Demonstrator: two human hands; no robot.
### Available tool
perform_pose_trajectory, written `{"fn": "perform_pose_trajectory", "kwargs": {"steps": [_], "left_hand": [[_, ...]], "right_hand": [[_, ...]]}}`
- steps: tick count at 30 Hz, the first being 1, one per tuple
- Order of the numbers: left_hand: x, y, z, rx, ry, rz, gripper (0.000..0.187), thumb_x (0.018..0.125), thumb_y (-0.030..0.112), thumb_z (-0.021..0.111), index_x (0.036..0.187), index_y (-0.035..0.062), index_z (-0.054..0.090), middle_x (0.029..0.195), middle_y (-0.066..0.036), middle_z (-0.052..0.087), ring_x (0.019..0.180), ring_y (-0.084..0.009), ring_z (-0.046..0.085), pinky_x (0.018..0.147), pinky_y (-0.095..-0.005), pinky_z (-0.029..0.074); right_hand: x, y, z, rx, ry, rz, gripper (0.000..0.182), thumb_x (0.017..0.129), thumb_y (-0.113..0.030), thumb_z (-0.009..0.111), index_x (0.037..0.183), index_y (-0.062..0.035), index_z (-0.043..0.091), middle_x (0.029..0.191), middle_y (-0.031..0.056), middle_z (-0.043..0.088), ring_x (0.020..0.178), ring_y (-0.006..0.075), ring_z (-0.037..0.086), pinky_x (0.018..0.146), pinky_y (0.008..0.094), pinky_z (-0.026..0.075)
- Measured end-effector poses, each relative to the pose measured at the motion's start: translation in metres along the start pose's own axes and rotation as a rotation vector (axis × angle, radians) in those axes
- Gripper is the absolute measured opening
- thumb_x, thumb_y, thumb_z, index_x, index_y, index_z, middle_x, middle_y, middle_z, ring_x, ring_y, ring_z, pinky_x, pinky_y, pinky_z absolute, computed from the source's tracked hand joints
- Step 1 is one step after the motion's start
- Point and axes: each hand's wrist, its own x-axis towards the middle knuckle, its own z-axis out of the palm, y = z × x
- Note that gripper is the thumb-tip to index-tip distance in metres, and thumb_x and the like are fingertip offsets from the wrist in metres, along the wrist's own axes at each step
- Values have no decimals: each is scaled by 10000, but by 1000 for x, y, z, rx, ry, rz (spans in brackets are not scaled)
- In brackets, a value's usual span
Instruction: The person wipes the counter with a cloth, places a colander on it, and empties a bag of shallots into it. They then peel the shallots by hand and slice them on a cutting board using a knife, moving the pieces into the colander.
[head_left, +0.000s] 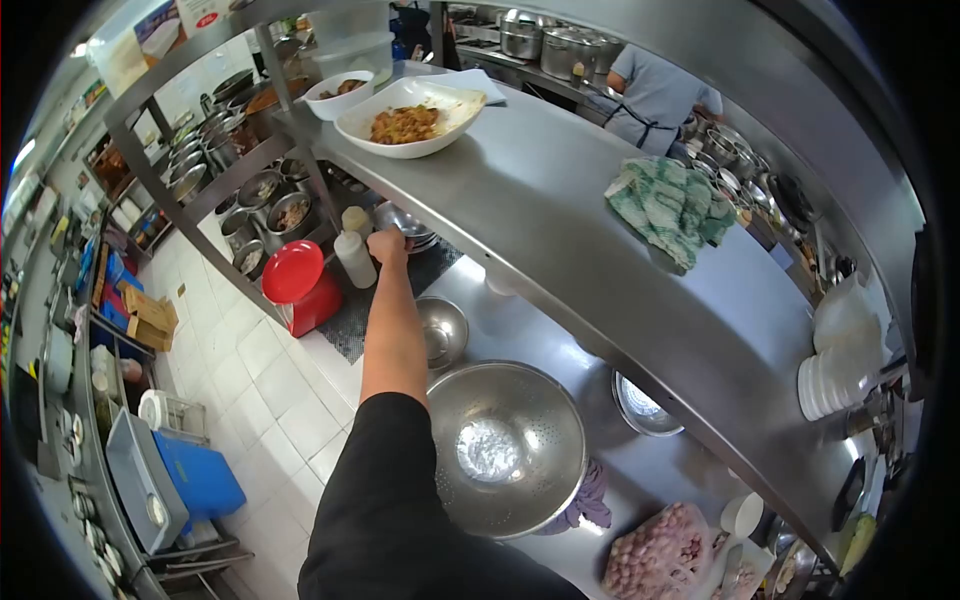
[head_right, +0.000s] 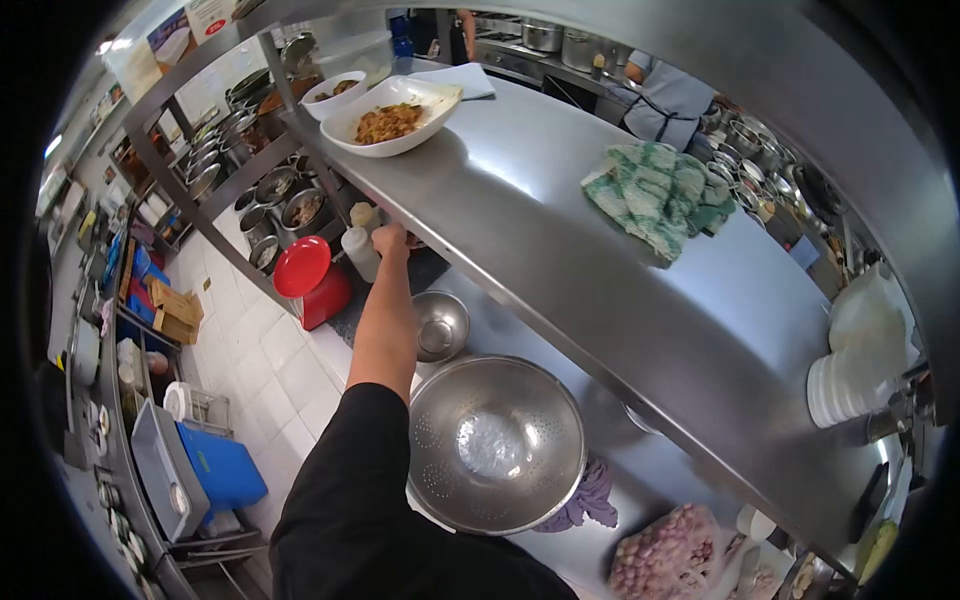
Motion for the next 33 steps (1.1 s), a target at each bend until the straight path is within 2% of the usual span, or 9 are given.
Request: {"fn": "perform_pose_trajectory", "kwargs": {"steps": [5, 7, 10, 11, 15, 16, 23, 28, 33], "left_hand": [[13, -21, -8, 128, -62, 450, 228, 826, 81, 647, 873, -136, 594, 733, -218, 634, 525, -274, 660, 450, -367, 554], [-12, -18, -35, 73, -203, 554, 197, 854, 85, 635, 832, -95, 558, 698, -152, 598, 542, -248, 654, 468, -360, 561], [-56, -10, -68, 50, -337, 472, 147, 902, 100, 594, 892, -40, 549, 722, -81, 566, 600, -192, 632, 484, -350, 575], [-72, -10, -80, 116, -374, 502, 126, 901, 104, 592, 891, -14, 547, 723, -63, 558, 618, -170, 614, 496, -340, 583], [-192, 0, -114, 163, -810, 387, 129, 893, 153, 573, 821, 47, 591, 683, -12, 546, 546, -102, 515, 458, -255, 486], [-239, 0, -117, 213, -913, 374, 118, 885, 143, 570, 827, 43, 593, 685, -14, 545, 546, -101, 517, 470, -263, 500], [-560, -142, -115, 550, -1422, 121, 220, 834, 115, 615, 984, -41, 656, 781, -70, 594, 630, -149, 599, 555, -282, 574], [-767, -232, -109, 433, -1548, -423, 204, 885, 89, 586, 1017, -65, 604, 950, -147, 645, 795, -250, 668, 656, -342, 613], [-867, -282, -98, 379, -1601, -442, 131, 896, 33, 549, 983, -60, 583, 987, -149, 630, 813, -276, 677, 670, -347, 618]], "right_hand": [[18, 48, -11, -436, -64, -342, 291, 960, -190, 567, 1136, 33, 630, 1185, 144, 654, 1061, 273, 611, 836, 405, 534], [-1, 21, 20, 549, 40, 187, 295, 919, -216, 639, 1108, 10, 642, 1159, 182, 653, 1017, 259, 616, 782, 430, 543], [4, 38, 38, 753, -120, 366, 526, 1021, -333, 483, 1443, -23, 438, 1441, 144, 483, 1270, 287, 510, 1097, 424, 391], [-9, 59, 20, 322, -371, -126, 489, 1018, -308, 496, 1421, -34, 470, 1419, 138, 507, 1246, 278, 531, 1049, 402, 446], [10, 73, 31, 302, -77, -23, 308, 917, -250, 651, 1118, -18, 637, 1045, 94, 642, 878, 233, 634, 704, 393, 563], [-33, -8, 59, 558, 66, 144, 149, 891, -149, 657, 983, -34, 646, 920, 64, 624, 808, 207, 611, 664, 367, 542], [-15, -26, 95, 601, -237, 97, 133, 834, 64, 565, 942, 26, 633, 854, 65, 655, 730, 138, 607, 670, 274, 499], [-26, -21, 91, 219, -357, -279, 69, 838, 26, 570, 875, 15, 627, 953, 78, 673, 713, 74, 557, 616, 237, 449], [-20, -31, 80, 73, -243, -894, 70, 786, 35, 568, 770, 73, 512, 1294, 259, 548, 972, 322, 626, 779, 354, 516]]}}
